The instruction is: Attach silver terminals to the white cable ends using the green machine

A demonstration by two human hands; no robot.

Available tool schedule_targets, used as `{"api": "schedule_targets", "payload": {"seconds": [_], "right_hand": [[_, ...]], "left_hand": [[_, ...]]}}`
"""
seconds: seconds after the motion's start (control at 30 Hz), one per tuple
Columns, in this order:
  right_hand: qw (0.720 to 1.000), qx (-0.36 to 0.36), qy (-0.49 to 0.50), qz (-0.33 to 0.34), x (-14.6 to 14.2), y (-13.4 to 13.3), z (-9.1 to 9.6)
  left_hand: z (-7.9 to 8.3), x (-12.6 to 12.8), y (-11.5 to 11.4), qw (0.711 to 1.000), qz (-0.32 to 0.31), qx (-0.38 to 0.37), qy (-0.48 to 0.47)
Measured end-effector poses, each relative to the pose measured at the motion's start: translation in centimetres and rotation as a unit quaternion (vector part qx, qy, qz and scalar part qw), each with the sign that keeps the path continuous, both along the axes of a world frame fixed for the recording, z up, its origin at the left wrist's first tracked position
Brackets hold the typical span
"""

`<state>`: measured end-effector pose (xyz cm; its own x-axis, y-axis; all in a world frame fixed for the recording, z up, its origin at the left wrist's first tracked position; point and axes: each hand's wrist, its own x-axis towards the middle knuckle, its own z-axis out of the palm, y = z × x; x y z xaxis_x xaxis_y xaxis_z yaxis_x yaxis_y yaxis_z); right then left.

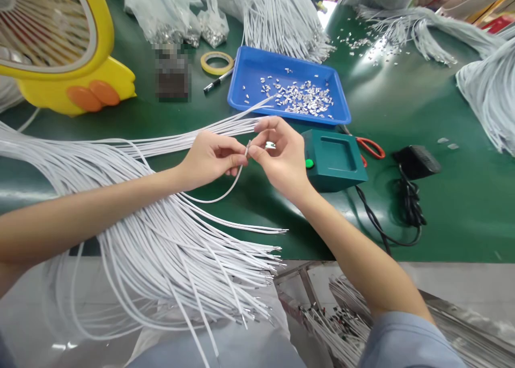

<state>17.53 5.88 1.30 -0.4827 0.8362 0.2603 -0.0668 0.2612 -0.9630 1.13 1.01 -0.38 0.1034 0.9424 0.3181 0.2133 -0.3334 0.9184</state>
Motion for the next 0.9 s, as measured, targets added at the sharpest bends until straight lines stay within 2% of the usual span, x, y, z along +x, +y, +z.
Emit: {"api": "schedule_targets", "payload": {"seconds": [0.07,0.13,0.2,0.23,0.27,0.33,0.43,0.5,0.57,0.63,0.7,0.9], "right_hand": [[0.994,-0.100,0.013,0.039,0.0,0.1,0.3],[0.965,-0.244,0.023,0.095,0.0,0.0,0.6],[0.919,-0.362,0.037,0.149,-0.1,-0.3,0.7],[0.904,-0.391,0.043,0.168,-0.2,-0.4,0.8],[0.899,-0.396,0.048,0.179,-0.2,-0.6,0.8],[0.925,-0.338,0.050,0.168,-0.2,-0.7,0.8],[0.987,-0.131,0.058,0.077,0.1,-0.7,0.5],[0.998,-0.002,0.054,0.016,0.3,-0.6,0.3],[0.997,0.069,0.032,-0.011,0.4,-0.6,0.1],[0.995,0.100,0.010,-0.018,0.5,-0.7,0.0],[0.993,0.114,-0.002,-0.017,0.6,-0.7,-0.1],[0.995,0.097,0.012,0.006,0.5,-0.7,-0.3]], "left_hand": [[0.1,-1.0,0.2,0.985,0.027,0.113,0.128],[0.4,-2.0,0.4,0.954,0.027,0.191,0.228],[0.6,-2.5,0.4,0.931,0.024,0.238,0.274],[0.7,-2.5,0.3,0.925,0.027,0.257,0.279],[0.8,-2.4,0.3,0.922,0.035,0.273,0.272],[0.9,-1.7,0.1,0.933,0.067,0.276,0.221],[1.4,-0.5,-0.2,0.978,0.103,0.168,0.072],[1.8,0.1,-0.3,0.995,0.071,0.054,-0.033],[2.2,0.3,-0.5,0.992,0.016,-0.041,-0.119],[2.4,0.4,-0.6,0.979,-0.020,-0.100,-0.174],[2.4,0.5,-0.7,0.970,-0.033,-0.127,-0.203],[2.0,0.6,-0.6,0.962,-0.046,-0.147,-0.225]]}}
